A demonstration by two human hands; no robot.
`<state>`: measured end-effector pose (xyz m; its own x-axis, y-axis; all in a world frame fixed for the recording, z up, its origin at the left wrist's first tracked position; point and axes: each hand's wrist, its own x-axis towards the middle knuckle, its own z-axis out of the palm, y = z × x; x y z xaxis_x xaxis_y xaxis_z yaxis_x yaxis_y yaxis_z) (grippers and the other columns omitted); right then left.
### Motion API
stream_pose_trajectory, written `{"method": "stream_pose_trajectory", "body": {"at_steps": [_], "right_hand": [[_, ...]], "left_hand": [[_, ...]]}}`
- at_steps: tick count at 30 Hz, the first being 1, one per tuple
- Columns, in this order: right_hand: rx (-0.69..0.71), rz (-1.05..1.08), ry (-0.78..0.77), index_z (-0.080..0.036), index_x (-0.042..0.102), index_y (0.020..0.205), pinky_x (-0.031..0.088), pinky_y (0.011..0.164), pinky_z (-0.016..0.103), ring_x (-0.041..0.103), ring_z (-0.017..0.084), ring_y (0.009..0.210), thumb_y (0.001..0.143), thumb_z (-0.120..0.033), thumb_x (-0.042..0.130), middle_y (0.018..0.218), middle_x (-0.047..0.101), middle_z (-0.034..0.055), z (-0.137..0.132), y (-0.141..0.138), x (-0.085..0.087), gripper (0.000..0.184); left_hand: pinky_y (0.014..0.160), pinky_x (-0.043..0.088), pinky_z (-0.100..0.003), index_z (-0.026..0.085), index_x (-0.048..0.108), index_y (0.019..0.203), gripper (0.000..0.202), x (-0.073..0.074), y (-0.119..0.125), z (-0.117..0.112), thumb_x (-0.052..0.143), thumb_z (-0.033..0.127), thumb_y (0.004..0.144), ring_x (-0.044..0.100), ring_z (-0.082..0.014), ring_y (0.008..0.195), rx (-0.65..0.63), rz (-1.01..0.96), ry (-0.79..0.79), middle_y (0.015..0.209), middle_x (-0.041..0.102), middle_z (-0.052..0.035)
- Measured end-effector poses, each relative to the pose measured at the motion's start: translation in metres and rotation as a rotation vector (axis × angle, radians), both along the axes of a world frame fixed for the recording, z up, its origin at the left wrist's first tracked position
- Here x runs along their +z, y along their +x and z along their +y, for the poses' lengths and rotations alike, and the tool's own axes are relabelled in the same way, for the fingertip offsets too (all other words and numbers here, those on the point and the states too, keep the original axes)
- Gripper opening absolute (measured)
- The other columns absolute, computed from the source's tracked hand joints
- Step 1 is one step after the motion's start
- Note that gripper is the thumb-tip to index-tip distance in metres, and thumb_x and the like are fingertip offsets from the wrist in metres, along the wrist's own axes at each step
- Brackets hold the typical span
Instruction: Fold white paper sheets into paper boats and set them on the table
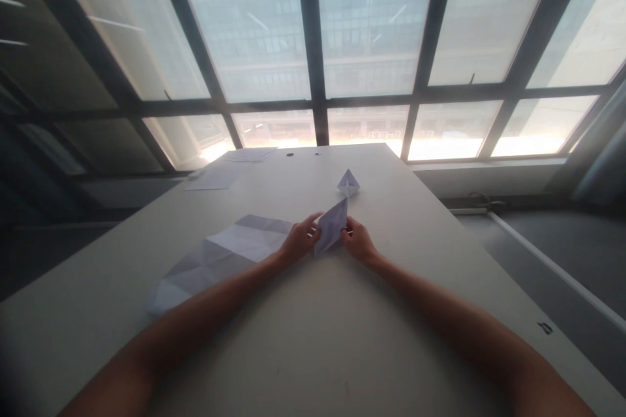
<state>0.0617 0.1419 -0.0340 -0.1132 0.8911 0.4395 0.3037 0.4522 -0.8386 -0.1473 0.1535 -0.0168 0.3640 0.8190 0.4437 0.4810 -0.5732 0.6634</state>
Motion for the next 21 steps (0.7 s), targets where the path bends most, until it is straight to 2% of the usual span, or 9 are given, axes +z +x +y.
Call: {"method": "stream_pose_trajectory", "body": {"at_steps": [2, 4, 8, 10, 13, 15, 17, 19, 21], "right_hand": [[-0.051, -0.054, 0.019, -0.016, 0.068, 0.096, 0.049, 0.066, 0.029, 0.063, 0.018, 0.069, 0.083, -0.016, 0.047, 0.083, 0.072, 0.0046, 0.000, 0.001, 0.000, 0.025], [-0.068, -0.108, 0.040, -0.017, 0.070, 0.101, 0.050, 0.068, 0.031, 0.063, 0.019, 0.070, 0.084, -0.015, 0.045, 0.085, 0.073, 0.0052, -0.001, 0.003, 0.001, 0.030], [-0.047, -0.200, 0.166, -0.020, 0.070, 0.115, 0.050, 0.087, 0.034, 0.066, 0.022, 0.096, 0.084, -0.009, 0.040, 0.108, 0.073, 0.0074, -0.002, 0.007, 0.001, 0.045], [-0.042, -0.289, 0.199, -0.021, 0.071, 0.116, 0.049, 0.093, 0.034, 0.065, 0.022, 0.104, 0.084, -0.008, 0.040, 0.116, 0.071, 0.0079, -0.002, 0.011, 0.001, 0.046], [-0.088, -0.509, 0.177, -0.022, 0.070, 0.121, 0.047, 0.099, 0.036, 0.061, 0.024, 0.114, 0.088, -0.009, 0.041, 0.129, 0.065, 0.0087, -0.003, 0.018, 0.000, 0.045], [-0.091, -0.673, 0.170, -0.023, 0.068, 0.124, 0.043, 0.104, 0.038, 0.056, 0.025, 0.122, 0.089, -0.010, 0.040, 0.136, 0.061, 0.0079, -0.003, 0.022, 0.001, 0.047], [-0.046, -0.806, 0.174, -0.024, 0.066, 0.128, 0.040, 0.107, 0.040, 0.052, 0.026, 0.127, 0.089, -0.012, 0.043, 0.139, 0.059, 0.0079, -0.005, 0.024, 0.003, 0.047], [0.022, -0.889, 0.180, -0.021, 0.062, 0.134, 0.037, 0.110, 0.043, 0.048, 0.028, 0.131, 0.089, -0.017, 0.048, 0.143, 0.055, 0.0098, -0.006, 0.025, 0.006, 0.047], [0.078, -0.906, 0.179, -0.017, 0.055, 0.140, 0.033, 0.113, 0.044, 0.044, 0.028, 0.136, 0.091, -0.026, 0.051, 0.148, 0.050, 0.0123, -0.006, 0.025, 0.007, 0.050]], "left_hand": [[0.062, 0.051, -0.020, 0.019, 0.056, 0.135, 0.050, -0.002, -0.001, 0.003, 0.056, 0.017, 0.085, 0.066, -0.0130, 0.066, 0.029, -0.011, 0.001, 0.081, 0.072, -0.0015], [0.064, 0.050, -0.021, 0.018, 0.060, 0.130, 0.045, -0.002, -0.002, 0.006, 0.054, 0.016, 0.085, 0.066, -0.0136, 0.067, 0.044, -0.035, -0.019, 0.079, 0.072, -0.0012], [0.065, 0.051, -0.024, 0.018, 0.071, 0.114, 0.035, -0.003, -0.005, 0.010, 0.048, 0.016, 0.088, 0.066, -0.0144, 0.065, 0.056, -0.024, -0.088, 0.084, 0.073, -0.0026], [0.072, 0.053, -0.026, 0.019, 0.074, 0.109, 0.033, -0.005, -0.008, 0.012, 0.050, 0.017, 0.088, 0.067, -0.0158, 0.071, 0.092, 0.061, -0.050, 0.090, 0.073, -0.0040], [0.090, 0.052, -0.031, 0.022, 0.075, 0.110, 0.035, -0.008, -0.013, 0.014, 0.054, 0.012, 0.084, 0.066, -0.0181, 0.092, 0.147, 0.199, 0.072, 0.111, 0.069, -0.0062], [0.100, 0.048, -0.033, 0.023, 0.074, 0.112, 0.043, -0.011, -0.015, 0.015, 0.051, 0.004, 0.082, 0.064, -0.0186, 0.106, 0.086, 0.249, 0.119, 0.125, 0.064, -0.0055], [0.108, 0.043, -0.034, 0.023, 0.073, 0.115, 0.048, -0.014, -0.016, 0.016, 0.048, 0.001, 0.081, 0.060, -0.0193, 0.118, -0.030, 0.276, 0.129, 0.133, 0.062, -0.0038], [0.113, 0.039, -0.035, 0.023, 0.072, 0.119, 0.049, -0.016, -0.016, 0.017, 0.047, 0.003, 0.082, 0.055, -0.0202, 0.126, -0.123, 0.296, 0.113, 0.136, 0.061, -0.0030], [0.116, 0.035, -0.037, 0.022, 0.068, 0.125, 0.050, -0.016, -0.016, 0.016, 0.047, 0.006, 0.083, 0.053, -0.0205, 0.131, -0.165, 0.322, 0.081, 0.138, 0.060, -0.0037]]}}
